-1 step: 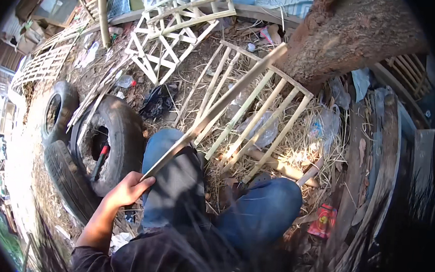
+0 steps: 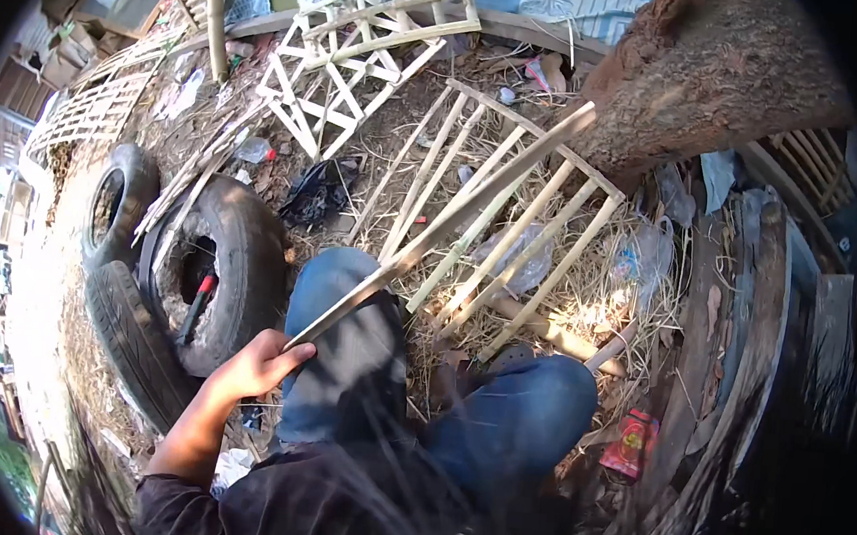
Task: The person taps bamboo strips into a cage-like frame and then uses a large knife to shave and thin a separate bamboo strip.
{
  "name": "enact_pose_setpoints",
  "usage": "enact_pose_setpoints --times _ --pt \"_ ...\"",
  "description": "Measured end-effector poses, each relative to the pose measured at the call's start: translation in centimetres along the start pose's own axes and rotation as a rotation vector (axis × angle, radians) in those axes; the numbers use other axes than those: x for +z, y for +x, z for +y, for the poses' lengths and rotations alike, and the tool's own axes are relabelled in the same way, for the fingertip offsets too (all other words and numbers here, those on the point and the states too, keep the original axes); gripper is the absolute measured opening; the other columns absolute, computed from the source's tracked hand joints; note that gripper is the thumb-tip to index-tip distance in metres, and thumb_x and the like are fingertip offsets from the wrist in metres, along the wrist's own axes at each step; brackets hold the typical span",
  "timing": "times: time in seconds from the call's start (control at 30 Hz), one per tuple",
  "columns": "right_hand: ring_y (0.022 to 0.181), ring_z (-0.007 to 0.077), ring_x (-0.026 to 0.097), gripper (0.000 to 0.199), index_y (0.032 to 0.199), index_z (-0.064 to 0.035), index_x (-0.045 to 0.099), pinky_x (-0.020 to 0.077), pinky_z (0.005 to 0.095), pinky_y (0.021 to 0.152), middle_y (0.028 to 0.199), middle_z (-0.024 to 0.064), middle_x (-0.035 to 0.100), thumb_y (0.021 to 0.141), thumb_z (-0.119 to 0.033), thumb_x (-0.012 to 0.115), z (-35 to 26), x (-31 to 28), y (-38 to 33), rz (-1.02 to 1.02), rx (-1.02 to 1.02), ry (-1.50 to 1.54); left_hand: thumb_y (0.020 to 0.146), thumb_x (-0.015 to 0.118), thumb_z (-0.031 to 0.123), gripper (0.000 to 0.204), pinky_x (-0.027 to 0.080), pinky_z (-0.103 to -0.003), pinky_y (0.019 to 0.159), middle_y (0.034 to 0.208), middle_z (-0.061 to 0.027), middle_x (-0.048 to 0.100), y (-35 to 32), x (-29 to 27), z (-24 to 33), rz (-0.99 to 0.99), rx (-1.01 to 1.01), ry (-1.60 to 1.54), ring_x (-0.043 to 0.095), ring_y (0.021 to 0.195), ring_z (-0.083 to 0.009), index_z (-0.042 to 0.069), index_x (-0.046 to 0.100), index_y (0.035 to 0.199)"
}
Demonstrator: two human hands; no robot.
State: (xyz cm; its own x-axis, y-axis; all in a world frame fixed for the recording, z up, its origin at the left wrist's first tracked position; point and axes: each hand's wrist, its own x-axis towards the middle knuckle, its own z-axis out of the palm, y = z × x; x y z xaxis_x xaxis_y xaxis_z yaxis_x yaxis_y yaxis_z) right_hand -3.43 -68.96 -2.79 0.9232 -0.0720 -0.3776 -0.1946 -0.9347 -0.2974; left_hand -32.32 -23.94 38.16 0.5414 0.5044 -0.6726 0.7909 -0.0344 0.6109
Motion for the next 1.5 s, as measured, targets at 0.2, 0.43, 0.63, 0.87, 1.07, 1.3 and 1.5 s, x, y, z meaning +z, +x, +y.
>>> enact_pose_setpoints --times 0.2,0.43,0.63,0.87,1.07,1.3,1.5 --pt "0.086 0.0312 0.064 0.046 0.112 0.0022 0.055 0.0495 0.0424 0.079 0.092 0.0179 0.065 0.075 -0.018 0.073 0.2 -4.4 0.2 0.027 0.049 0.023 0.1 0.047 0.039 0.053 0.031 -0.028 0.046 0.051 0.0039 0.043 1.1 1.0 -3.1 -0.063 0.077 -0.259 0.037 0.049 -0.0059 0.005 0.052 0.059" --pt "0.083 0.0275 0.064 0.041 0.106 0.0033 0.058 0.0493 0.0404 0.076 0.089 0.0158 0.064 0.075 -0.018 0.074 -5.4 -14.3 -1.0 0.159 -0.003 0.357 0.1 0.044 0.047 0.06 0.031 -0.026 0.039 0.048 0.0004 0.047 1.9 2.0 -0.6 -0.164 0.121 -0.297 0.039 0.039 -0.0084 0.006 0.055 0.057" --pt "0.075 0.022 0.062 0.031 0.094 0.0047 0.061 0.0483 0.0377 0.071 0.081 0.0122 0.063 0.077 -0.017 0.076 -17.5 -27.5 -6.3 0.146 -0.283 0.452 0.099 0.044 0.051 0.06 0.027 -0.025 0.039 0.05 0.0034 0.039 4.1 2.3 0.9 -0.374 0.158 -0.308 0.035 0.042 -0.0063 0.009 0.045 0.057" --pt "0.065 0.0134 0.055 0.026 0.083 0.0038 0.061 0.0447 0.0321 0.062 0.07 0.0066 0.06 0.076 -0.015 0.077 -26.5 -31.2 -13.5 0.018 -0.613 0.395 0.1 0.044 0.048 0.055 0.025 -0.023 0.039 0.05 0.0058 0.037 4.9 4.3 2.3 -0.35 0.266 -0.387 0.03 0.042 -0.0051 0.014 0.04 0.056" --pt "0.059 0.0277 0.065 0.029 0.087 -0.0029 0.068 0.0491 0.0352 0.057 0.065 0.0123 0.065 0.067 -0.021 0.078 -34.6 -29.0 -19.9 -0.133 -1.158 0.13 0.101 0.042 0.046 0.058 0.022 -0.023 0.037 0.047 0.0067 0.031 4.4 4.0 2.4 -0.424 0.206 -0.46 0.027 0.039 -0.0053 0.014 0.035 0.053" --pt "0.065 0.0342 0.065 0.035 0.089 -0.0076 0.07 0.0522 0.0429 0.066 0.065 0.0153 0.065 0.065 -0.033 0.076 -38.0 -25.2 -19.9 -0.157 -1.326 -0.126 0.102 0.041 0.043 0.053 0.022 -0.025 0.038 0.049 0.0062 0.032 5.4 5.1 1.7 -0.443 0.346 -0.478 0.027 0.04 -0.0059 0.015 0.036 0.057" --pt "0.063 0.0354 0.064 0.027 0.077 -0.0066 0.067 0.0514 0.0438 0.064 0.062 0.0162 0.063 0.065 -0.03 0.075 -39.3 -25.7 -16.4 -0.017 -1.275 -0.194 0.102 0.041 0.043 0.052 0.023 -0.024 0.038 0.049 0.0068 0.032 5.6 4.9 1.4 -0.463 0.279 -0.526 0.028 0.04 -0.0053 0.014 0.038 0.058"
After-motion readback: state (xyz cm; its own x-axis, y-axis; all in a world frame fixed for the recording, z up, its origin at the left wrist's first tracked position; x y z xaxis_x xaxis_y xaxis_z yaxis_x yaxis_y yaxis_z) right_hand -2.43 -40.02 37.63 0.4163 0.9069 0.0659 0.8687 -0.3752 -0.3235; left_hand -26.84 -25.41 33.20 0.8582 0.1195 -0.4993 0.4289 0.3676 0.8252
